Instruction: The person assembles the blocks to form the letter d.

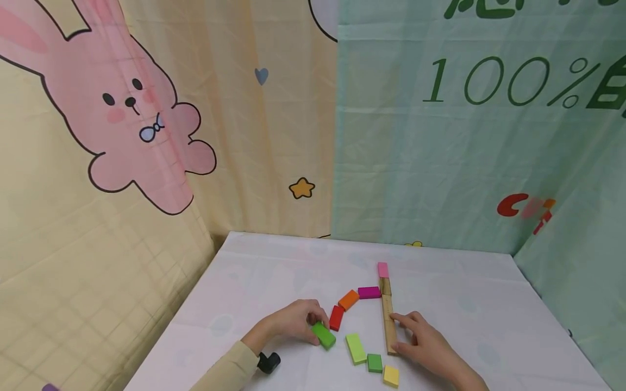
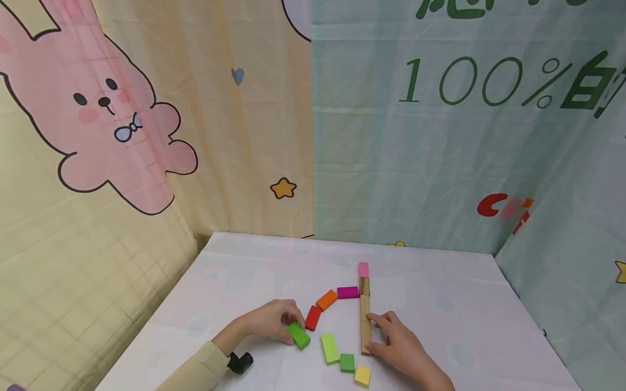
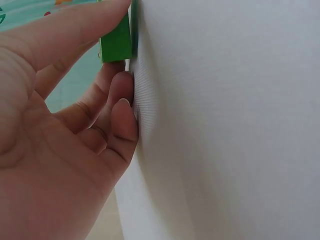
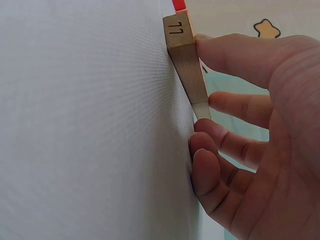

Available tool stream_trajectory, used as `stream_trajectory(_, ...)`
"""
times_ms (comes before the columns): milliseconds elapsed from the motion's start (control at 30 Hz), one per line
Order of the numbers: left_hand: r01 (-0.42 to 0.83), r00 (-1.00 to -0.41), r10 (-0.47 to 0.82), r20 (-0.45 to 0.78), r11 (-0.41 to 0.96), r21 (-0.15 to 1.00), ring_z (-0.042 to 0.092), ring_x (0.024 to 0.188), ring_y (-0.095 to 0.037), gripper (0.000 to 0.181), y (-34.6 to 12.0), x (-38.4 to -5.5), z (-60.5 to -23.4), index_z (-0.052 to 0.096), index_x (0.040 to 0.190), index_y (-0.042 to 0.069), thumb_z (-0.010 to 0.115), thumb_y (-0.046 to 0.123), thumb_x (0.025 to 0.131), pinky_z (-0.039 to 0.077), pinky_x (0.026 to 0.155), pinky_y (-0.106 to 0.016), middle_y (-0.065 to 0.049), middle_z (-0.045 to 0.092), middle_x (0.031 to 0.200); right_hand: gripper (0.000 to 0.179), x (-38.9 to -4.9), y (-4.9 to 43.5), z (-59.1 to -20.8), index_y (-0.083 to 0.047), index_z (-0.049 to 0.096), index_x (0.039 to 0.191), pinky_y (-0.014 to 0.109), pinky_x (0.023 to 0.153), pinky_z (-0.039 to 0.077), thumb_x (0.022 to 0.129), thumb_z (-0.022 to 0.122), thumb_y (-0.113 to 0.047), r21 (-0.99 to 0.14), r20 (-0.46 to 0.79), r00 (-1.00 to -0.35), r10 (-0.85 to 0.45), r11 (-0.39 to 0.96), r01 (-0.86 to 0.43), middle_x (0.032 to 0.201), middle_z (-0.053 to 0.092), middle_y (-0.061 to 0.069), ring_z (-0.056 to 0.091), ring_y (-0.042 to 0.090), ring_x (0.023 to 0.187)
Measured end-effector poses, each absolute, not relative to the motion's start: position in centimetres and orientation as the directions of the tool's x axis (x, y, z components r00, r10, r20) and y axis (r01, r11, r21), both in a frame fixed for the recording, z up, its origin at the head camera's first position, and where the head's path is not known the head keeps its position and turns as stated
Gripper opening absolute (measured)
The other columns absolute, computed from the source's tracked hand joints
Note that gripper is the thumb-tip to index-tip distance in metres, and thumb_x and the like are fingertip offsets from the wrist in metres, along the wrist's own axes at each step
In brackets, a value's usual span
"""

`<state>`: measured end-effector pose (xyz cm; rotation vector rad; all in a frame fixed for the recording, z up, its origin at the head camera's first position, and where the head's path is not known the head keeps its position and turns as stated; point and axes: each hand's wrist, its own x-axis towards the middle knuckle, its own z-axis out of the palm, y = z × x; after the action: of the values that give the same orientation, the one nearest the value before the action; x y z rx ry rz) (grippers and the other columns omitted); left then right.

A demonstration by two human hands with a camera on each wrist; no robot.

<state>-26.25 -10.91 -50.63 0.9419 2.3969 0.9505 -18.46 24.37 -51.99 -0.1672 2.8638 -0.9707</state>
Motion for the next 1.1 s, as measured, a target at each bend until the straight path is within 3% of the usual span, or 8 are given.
stream_trajectory(233, 0.43, -0.715, 0.694, -0.086, 0.534, 0.728, 0.058, 0.088, -0.017, 0.03, -10.7, -26.3, -50.1, 0.075, 0.101, 0.03, 0.088, 0.014, 0.078, 0.049, 0.076, -0.026, 0.008, 0.06, 0.093, 0.068, -18.5, 24.4, -52.1, -0.025, 0.06, 0.14, 0.026, 0.055, 0.039, 0.079, 0.084, -0.044, -0.606, -0.067, -0.989, -0.131, 0.793, -0.064, 0.101, 0.048, -0.003, 0.045, 0.015, 0.069)
stream_trajectory(700, 0.457, -0.772, 0.634, 0.043, 0.507, 0.731, 0.056, 0.088, -0.01, 0.034, -9.1, -26.6, -49.7, 0.076, 0.102, 0.03, 0.089, 0.011, 0.076, 0.051, 0.075, -0.025, 0.012, 0.058, 0.096, 0.067, -18.4, 24.3, -52.0, -0.025, 0.061, 0.139, 0.026, 0.055, 0.038, 0.079, 0.085, -0.042, -0.604, -0.062, -0.99, -0.126, 0.795, -0.063, 0.101, 0.047, -0.004, 0.045, 0.013, 0.069)
stream_trajectory(933, 0.502, -0.772, 0.627, 0.107, 0.498, 0.707, 0.056, 0.091, -0.012, 0.034, -7.7, -26.6, -49.4, 0.076, 0.1, 0.033, 0.088, 0.011, 0.078, 0.05, 0.075, -0.025, 0.013, 0.057, 0.097, 0.066, -18.4, 24.3, -51.9, -0.025, 0.061, 0.138, 0.026, 0.055, 0.037, 0.079, 0.085, -0.041, -0.597, -0.063, -0.991, -0.122, 0.8, -0.061, 0.101, 0.047, -0.004, 0.045, 0.013, 0.067)
stream_trajectory(1100, 0.561, -0.75, 0.647, 0.14, 0.509, 0.653, 0.056, 0.091, -0.009, 0.03, -6.5, -26.7, -49.2, 0.077, 0.101, 0.03, 0.089, 0.014, 0.078, 0.048, 0.078, -0.022, 0.015, 0.057, 0.097, 0.067, -18.4, 24.3, -51.9, -0.025, 0.061, 0.139, 0.026, 0.055, 0.037, 0.079, 0.085, -0.042, -0.605, -0.077, -0.99, -0.115, 0.795, -0.046, 0.102, 0.047, -0.004, 0.045, 0.014, 0.068)
